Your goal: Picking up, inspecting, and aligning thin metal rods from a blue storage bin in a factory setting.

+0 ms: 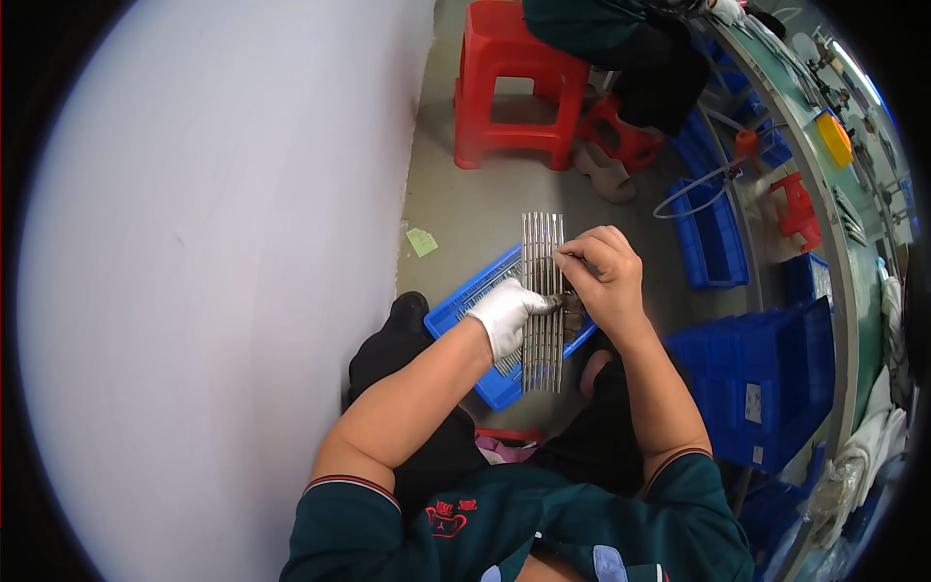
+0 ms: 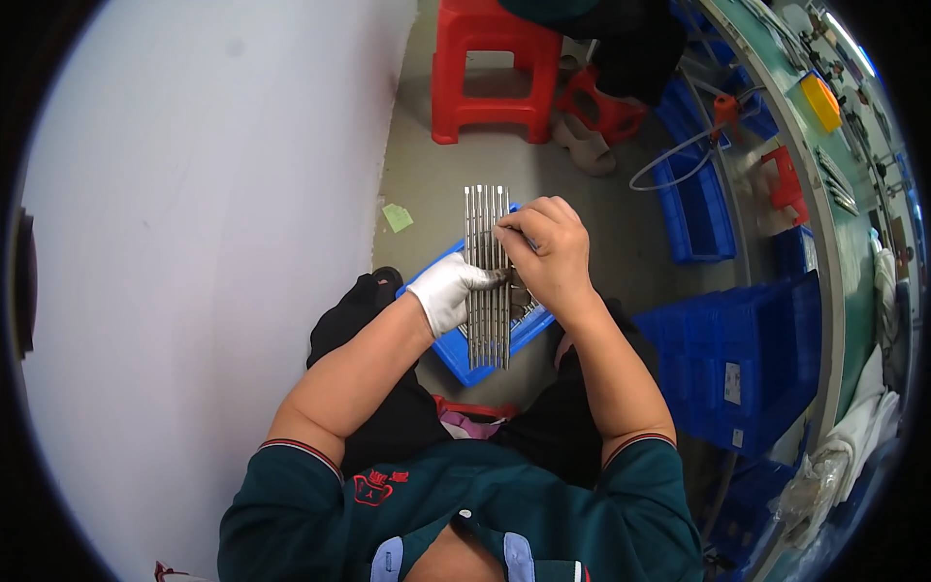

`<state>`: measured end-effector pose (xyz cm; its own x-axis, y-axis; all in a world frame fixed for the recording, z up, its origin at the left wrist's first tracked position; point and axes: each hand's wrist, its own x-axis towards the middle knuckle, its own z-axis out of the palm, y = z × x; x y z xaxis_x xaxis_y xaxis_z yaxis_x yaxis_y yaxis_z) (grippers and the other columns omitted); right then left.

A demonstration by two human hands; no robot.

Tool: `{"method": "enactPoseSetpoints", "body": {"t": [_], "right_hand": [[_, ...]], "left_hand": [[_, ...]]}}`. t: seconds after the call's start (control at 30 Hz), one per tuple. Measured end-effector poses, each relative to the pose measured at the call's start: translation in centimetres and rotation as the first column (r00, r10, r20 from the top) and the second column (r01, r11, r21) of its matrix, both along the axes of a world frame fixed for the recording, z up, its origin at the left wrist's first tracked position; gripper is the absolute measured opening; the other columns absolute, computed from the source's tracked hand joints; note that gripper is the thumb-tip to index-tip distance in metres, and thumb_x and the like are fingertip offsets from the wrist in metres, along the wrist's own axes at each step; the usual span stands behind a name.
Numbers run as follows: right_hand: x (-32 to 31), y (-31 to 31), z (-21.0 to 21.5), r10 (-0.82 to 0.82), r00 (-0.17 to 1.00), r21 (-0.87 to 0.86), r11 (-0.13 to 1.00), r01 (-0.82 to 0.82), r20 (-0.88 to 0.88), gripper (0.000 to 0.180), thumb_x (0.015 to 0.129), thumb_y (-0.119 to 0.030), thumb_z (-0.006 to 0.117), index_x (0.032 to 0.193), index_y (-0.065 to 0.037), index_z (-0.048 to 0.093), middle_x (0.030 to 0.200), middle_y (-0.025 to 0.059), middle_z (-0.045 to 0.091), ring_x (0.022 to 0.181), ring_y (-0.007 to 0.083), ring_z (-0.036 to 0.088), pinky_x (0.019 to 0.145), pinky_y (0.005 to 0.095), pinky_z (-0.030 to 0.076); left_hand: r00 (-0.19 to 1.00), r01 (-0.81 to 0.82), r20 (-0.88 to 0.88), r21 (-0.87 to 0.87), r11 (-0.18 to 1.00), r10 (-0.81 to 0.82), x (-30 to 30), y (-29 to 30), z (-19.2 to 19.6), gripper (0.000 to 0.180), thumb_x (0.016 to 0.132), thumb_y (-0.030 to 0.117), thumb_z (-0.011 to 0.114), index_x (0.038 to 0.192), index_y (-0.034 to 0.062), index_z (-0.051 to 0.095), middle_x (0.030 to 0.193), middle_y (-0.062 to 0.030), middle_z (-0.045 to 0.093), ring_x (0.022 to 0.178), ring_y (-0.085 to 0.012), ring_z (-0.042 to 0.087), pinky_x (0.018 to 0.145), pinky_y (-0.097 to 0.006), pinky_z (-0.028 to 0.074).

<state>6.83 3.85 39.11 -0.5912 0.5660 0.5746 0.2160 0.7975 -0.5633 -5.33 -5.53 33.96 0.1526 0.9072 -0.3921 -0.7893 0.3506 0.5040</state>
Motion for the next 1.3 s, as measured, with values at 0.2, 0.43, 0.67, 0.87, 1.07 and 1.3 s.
{"method": "enactPoseSetpoints", "body": {"t": [0.2,0.43,0.67,0.87,1.07,1.3], "right_hand": [[-0.3,0.1,-0.4,0.002,1.0,0.006,1.0,-0.002,0.007,0.007,0.068,-0.005,0.072,0.073,-0.005,0.067,0.071,0.0051,0.06,0.07,0.0252,0.056,0.064,0.0359,0.044],[-0.5,-0.2,-0.4,0.029,0.996,0.227,0.973,-0.048,0.089,0.01,0.066,-0.005,0.072,0.073,-0.008,0.067,0.073,0.0033,0.06,0.071,0.0235,0.056,0.065,0.0359,0.042],[-0.1,-0.3,0.1,0.016,1.0,0.12,0.993,-0.016,-0.001,0.008,0.067,-0.006,0.072,0.072,-0.008,0.066,0.071,0.0043,0.059,0.07,0.0242,0.055,0.064,0.036,0.042],[0.0,-0.4,-0.2,0.062,0.996,-0.018,0.998,-0.061,0.06,0.008,0.068,-0.002,0.072,0.075,-0.003,0.067,0.074,0.0063,0.063,0.072,0.0228,0.058,0.064,0.0322,0.045],[0.0,-0.8,0.1,0.036,0.995,0.146,0.988,-0.05,0.095,0.01,0.067,-0.004,0.072,0.075,-0.007,0.067,0.073,0.0044,0.061,0.071,0.0235,0.057,0.065,0.0344,0.044],[-0.5,-1.0,-0.3,0.047,0.988,0.283,0.955,-0.087,0.144,0.011,0.066,-0.007,0.073,0.075,-0.009,0.067,0.073,0.0028,0.06,0.072,0.0225,0.056,0.065,0.0345,0.042]], "left_hand": [[1.0,-0.023,-0.015,-0.007,1.0,0.023,0.2,0.0,-0.1,0.03,0.081,-0.01,0.047,0.107,-0.0037,0.059,0.095,-0.0143,0.066,0.084,-0.0271,0.068,0.074,-0.038,0.057],[0.995,-0.036,-0.097,-0.025,0.999,0.034,0.3,0.0,-0.2,0.03,0.08,-0.011,0.047,0.106,-0.0019,0.059,0.094,-0.0128,0.066,0.084,-0.0259,0.068,0.071,-0.038,0.057],[0.998,-0.059,-0.021,-0.045,0.997,0.058,0.1,0.3,0.1,0.027,0.079,-0.011,0.049,0.102,-0.0017,0.061,0.09,-0.012,0.067,0.083,-0.0261,0.068,0.071,-0.039,0.057],[0.999,-0.031,-0.039,0.015,0.999,0.031,-0.6,0.4,-1.8,0.029,0.088,-0.001,0.055,0.116,0.0015,0.054,0.103,-0.0116,0.064,0.093,-0.0268,0.066,0.08,-0.043,0.057],[0.995,-0.078,-0.059,-0.03,0.997,0.076,0.1,0.3,-0.6,0.029,0.08,-0.009,0.049,0.106,0.0009,0.06,0.094,-0.0098,0.065,0.084,-0.0218,0.066,0.07,-0.034,0.055],[0.991,-0.098,-0.099,-0.025,0.995,0.095,0.1,0.3,-1.5,0.025,0.084,-0.005,0.051,0.106,0.0009,0.06,0.093,-0.011,0.066,0.082,-0.0236,0.067,0.071,-0.037,0.056]]}}
